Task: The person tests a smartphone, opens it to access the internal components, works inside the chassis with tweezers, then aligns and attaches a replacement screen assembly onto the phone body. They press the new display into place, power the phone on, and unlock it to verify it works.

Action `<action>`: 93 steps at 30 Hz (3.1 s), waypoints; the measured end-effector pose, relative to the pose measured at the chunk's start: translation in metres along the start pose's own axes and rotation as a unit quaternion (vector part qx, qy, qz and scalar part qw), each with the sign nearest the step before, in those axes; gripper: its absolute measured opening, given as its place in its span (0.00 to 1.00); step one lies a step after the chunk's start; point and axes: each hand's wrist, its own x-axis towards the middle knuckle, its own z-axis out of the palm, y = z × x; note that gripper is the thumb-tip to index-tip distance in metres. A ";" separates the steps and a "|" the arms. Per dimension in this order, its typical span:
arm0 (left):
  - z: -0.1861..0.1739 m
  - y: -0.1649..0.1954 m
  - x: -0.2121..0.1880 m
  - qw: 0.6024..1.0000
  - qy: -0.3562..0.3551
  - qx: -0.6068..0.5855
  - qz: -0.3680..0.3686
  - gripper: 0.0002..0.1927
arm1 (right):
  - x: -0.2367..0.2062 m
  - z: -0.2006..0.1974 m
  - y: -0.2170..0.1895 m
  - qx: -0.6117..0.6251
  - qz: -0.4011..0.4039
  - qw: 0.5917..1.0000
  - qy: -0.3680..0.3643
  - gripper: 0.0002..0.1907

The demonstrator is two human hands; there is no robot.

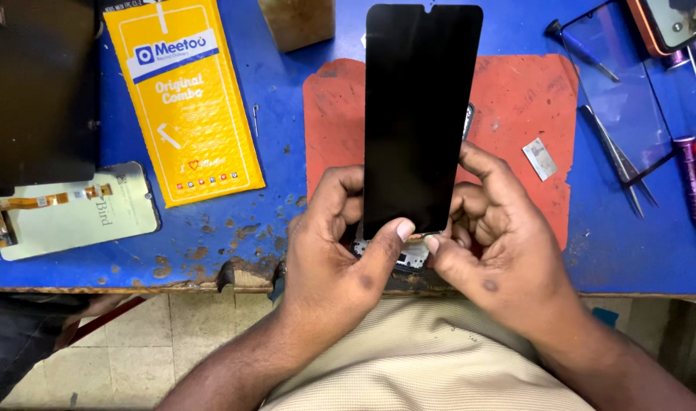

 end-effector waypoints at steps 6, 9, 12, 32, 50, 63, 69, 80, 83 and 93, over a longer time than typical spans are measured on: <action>0.000 0.001 -0.001 1.000 -0.003 0.013 0.008 0.17 | 0.003 0.009 -0.007 -0.023 0.012 1.000 0.011 0.42; -0.001 0.001 -0.001 1.000 -0.006 0.018 0.014 0.17 | 0.003 0.010 -0.010 -0.029 0.026 0.999 0.017 0.41; -0.001 0.001 -0.001 1.000 -0.008 0.023 0.014 0.17 | 0.003 0.009 -0.010 -0.035 0.026 0.999 0.017 0.41; -0.004 0.003 -0.001 1.000 -0.015 0.015 0.001 0.17 | -0.001 -0.002 -0.002 0.030 0.015 0.999 -0.008 0.38; -0.025 0.016 -0.005 0.988 0.019 0.146 0.051 0.14 | 0.032 -0.028 -0.022 0.072 -0.094 0.992 0.045 0.42; -0.042 -0.003 -0.031 0.908 0.081 0.322 0.256 0.10 | 0.044 -0.031 -0.014 -0.110 -0.068 0.991 0.015 0.40; -0.050 -0.008 -0.036 0.824 -0.054 0.430 0.366 0.19 | 0.050 -0.033 -0.029 -0.323 -0.064 0.944 0.034 0.38; -0.052 -0.012 -0.037 0.783 -0.055 0.498 0.370 0.17 | 0.060 -0.033 -0.035 -0.417 -0.111 0.902 0.001 0.39; -0.051 -0.012 -0.036 0.790 -0.054 0.490 0.364 0.17 | 0.059 -0.032 -0.038 -0.447 -0.115 0.887 -0.007 0.40; -0.040 -0.009 -0.034 0.814 -0.029 0.486 0.317 0.19 | 0.056 -0.024 -0.046 -0.543 -0.097 0.834 0.001 0.40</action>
